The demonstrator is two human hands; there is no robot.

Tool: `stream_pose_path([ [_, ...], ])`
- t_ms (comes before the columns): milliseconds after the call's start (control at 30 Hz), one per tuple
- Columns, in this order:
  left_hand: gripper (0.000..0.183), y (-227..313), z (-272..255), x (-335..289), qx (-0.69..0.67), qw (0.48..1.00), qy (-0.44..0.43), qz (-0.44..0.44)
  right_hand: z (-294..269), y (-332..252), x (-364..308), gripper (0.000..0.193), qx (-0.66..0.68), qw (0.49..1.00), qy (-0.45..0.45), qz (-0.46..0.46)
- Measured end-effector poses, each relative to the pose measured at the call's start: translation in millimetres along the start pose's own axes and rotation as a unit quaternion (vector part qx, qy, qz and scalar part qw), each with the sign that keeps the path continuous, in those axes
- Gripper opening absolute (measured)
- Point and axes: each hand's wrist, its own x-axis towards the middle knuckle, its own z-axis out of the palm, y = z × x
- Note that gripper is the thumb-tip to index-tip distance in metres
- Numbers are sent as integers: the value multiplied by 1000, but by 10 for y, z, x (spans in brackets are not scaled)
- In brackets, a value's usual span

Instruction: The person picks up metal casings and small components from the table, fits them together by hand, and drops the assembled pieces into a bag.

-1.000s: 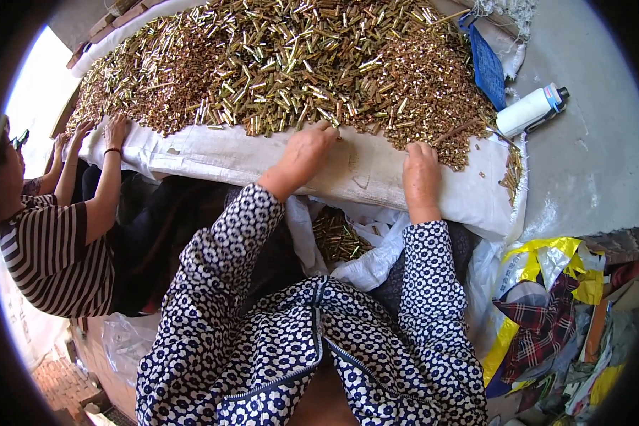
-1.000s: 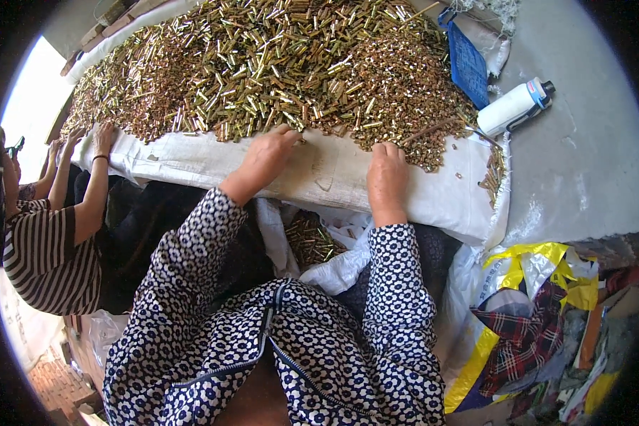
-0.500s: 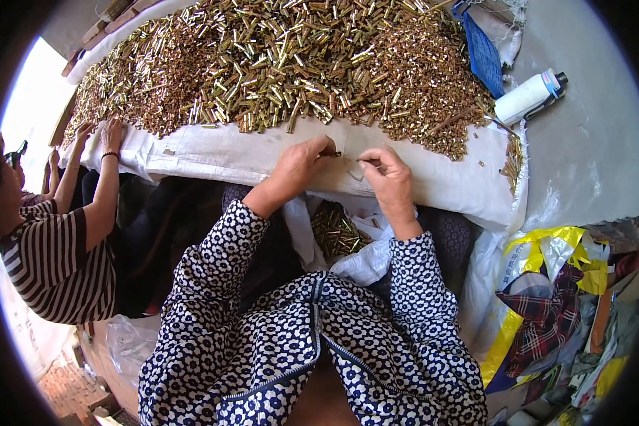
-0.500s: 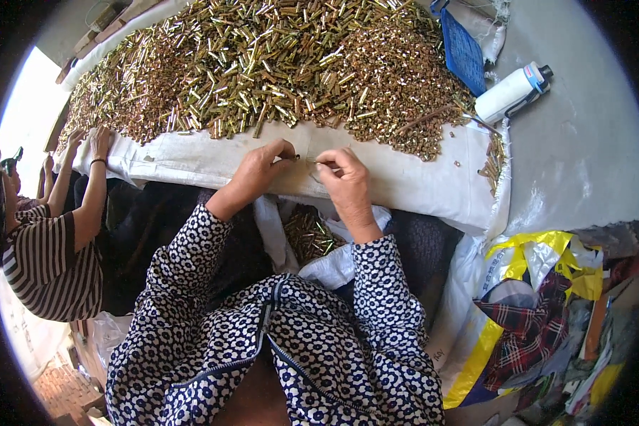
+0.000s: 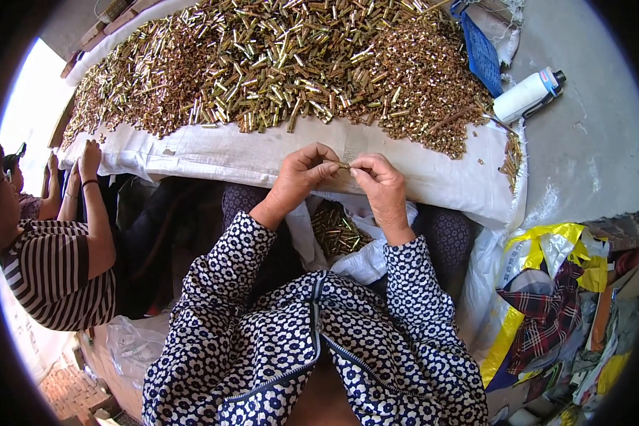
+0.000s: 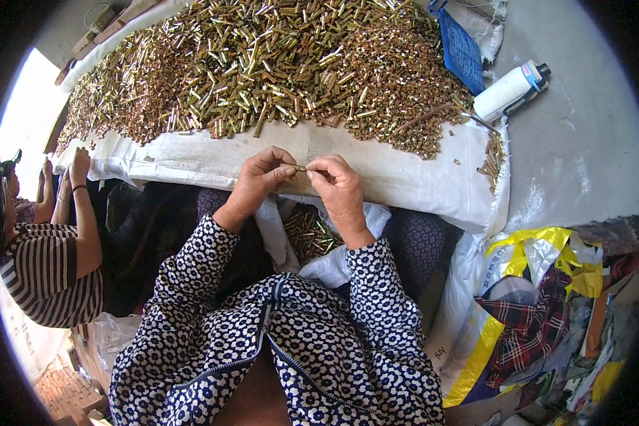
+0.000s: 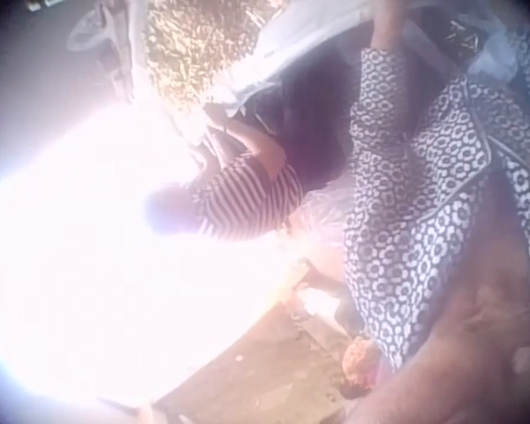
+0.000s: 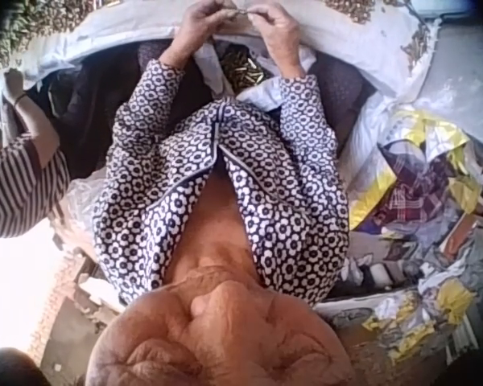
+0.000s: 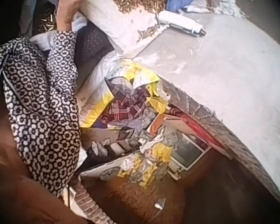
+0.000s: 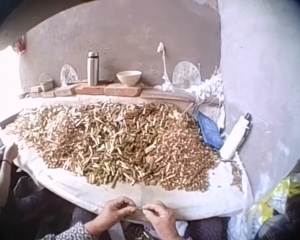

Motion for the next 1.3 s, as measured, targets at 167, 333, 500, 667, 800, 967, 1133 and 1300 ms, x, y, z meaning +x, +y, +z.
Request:
stream_pose_path([
  [167,9,-47,43,31,-46,999,16,14,37,33,-6,5,-18,999,29,-21],
  [333,10,-168,142,177,418,876,21,239,40,161,45,9,-294,949,5,-109],
  [500,21,-88,328,137,576,785,-37,224,-223,164,213,11,-444,887,39,-122],
  [667,21,-55,400,162,590,780,-42,202,-492,343,423,16,-522,834,104,-148],
  [800,19,-215,207,167,497,847,27,189,-470,355,482,14,-553,818,74,-141],
  [967,10,6,-418,427,543,801,224,117,-454,325,503,9,-549,827,69,-105],
  [1133,13,81,-635,502,683,718,121,60,-457,315,487,7,-560,812,101,-125],
  [1300,11,-3,-539,479,592,786,125,130,-406,231,437,7,-527,828,74,-176],
])
